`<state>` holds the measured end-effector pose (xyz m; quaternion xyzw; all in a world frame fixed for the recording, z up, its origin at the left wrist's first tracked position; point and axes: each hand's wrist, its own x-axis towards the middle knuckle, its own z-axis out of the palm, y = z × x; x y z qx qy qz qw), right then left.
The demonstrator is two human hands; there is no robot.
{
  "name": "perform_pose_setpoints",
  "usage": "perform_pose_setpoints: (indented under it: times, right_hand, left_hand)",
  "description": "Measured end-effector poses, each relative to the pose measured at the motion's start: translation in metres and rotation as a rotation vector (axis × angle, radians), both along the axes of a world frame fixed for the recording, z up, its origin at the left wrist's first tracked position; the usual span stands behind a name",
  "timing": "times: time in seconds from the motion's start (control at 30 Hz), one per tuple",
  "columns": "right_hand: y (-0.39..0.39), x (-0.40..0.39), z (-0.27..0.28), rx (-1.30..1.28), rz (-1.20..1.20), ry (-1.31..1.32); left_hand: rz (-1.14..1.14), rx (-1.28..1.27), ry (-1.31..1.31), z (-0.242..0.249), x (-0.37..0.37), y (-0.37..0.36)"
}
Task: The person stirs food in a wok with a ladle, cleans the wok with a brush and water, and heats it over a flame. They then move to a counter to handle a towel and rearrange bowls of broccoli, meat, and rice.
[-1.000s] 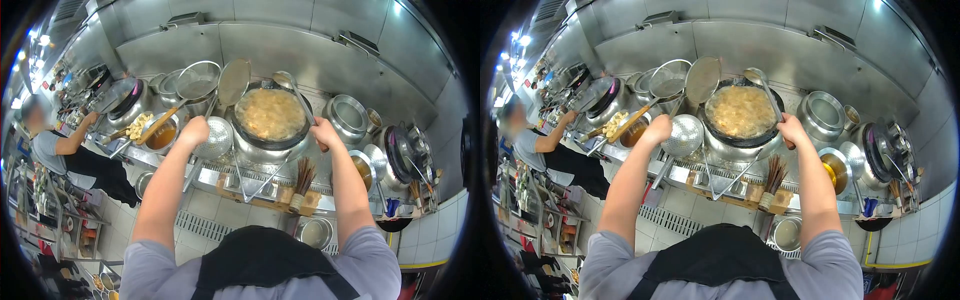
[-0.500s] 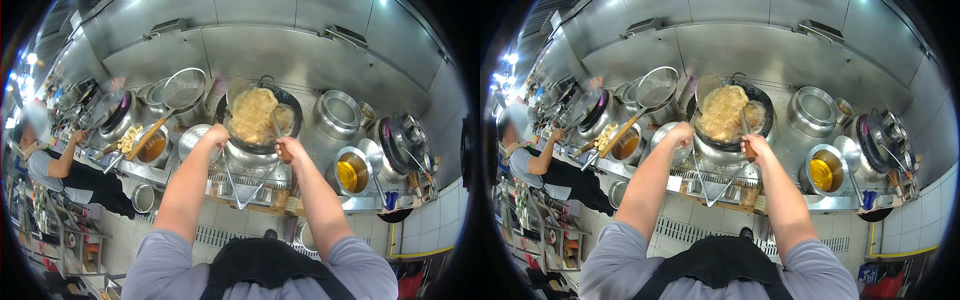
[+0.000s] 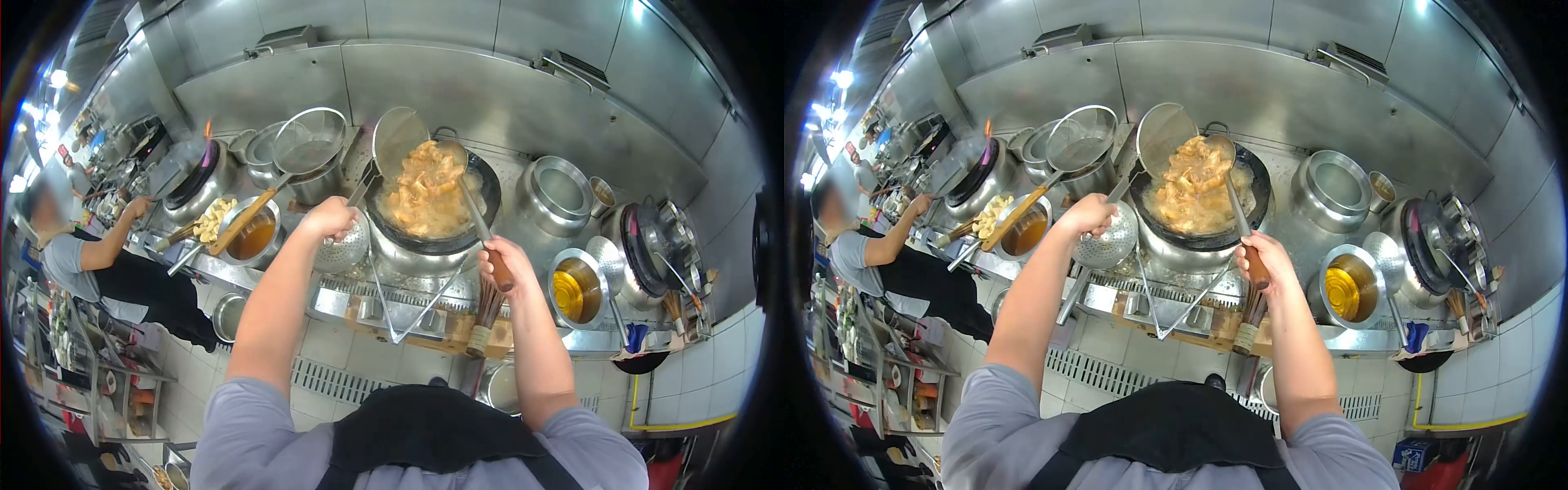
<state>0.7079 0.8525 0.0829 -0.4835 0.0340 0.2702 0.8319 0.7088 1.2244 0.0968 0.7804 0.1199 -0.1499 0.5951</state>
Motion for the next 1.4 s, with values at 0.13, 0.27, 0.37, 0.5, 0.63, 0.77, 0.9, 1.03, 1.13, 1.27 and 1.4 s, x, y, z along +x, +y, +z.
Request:
perform_pose_setpoints:
  times: [0.13, 0.27, 0.37, 0.5, 0.63, 0.77, 0.9, 1.03, 1.13, 1.27, 1.4]
  right_hand:
    - [-0.009, -0.007, 0.006, -0.108, 0.007, -0.043]
    - [-0.018, -0.012, 0.009, -0.210, 0.050, -0.134]
    - [-0.030, -0.016, 0.019, -0.417, 0.132, -0.241]
    - [-0.064, -0.038, 0.046, -0.826, 0.199, -0.445]
    - [-0.091, -0.071, 0.084, -1.293, 0.208, -0.632]
    - [-0.101, -0.105, 0.128, -1.503, 0.236, -0.735]
    - [-0.093, -0.129, 0.154, -1.634, 0.356, -0.691]
    - [-0.088, -0.121, 0.118, -1.588, 0.527, -0.772]
    - [-0.074, -0.111, 0.069, -1.548, 0.472, -0.738]
    - [-0.049, -0.105, 0.015, -1.628, 0.447, -0.759]
    - [-0.031, -0.096, -0.020, -1.540, 0.311, -0.759]
  left_hand:
    - [0.003, 0.170, -0.051, 0.021, -0.013, 0.001]
    - [-0.032, 0.277, -0.060, 0.028, -0.019, 0.010]
    - [-0.058, 0.364, -0.090, 0.027, -0.022, 0.016]
    - [-0.085, 0.517, -0.104, 0.034, -0.038, 0.026]
    - [-0.080, 0.593, -0.128, 0.042, -0.058, 0.035]
    - [-0.050, 0.676, -0.115, 0.055, -0.067, 0.039]
    - [-0.060, 0.807, -0.179, 0.059, -0.069, 0.034]
    - [-0.092, 0.920, -0.282, 0.052, -0.061, 0.032]
    - [-0.103, 0.937, -0.331, 0.045, -0.051, 0.032]
    - [-0.088, 0.956, -0.330, 0.037, -0.043, 0.034]
    - [-0.080, 0.996, -0.264, 0.036, -0.040, 0.033]
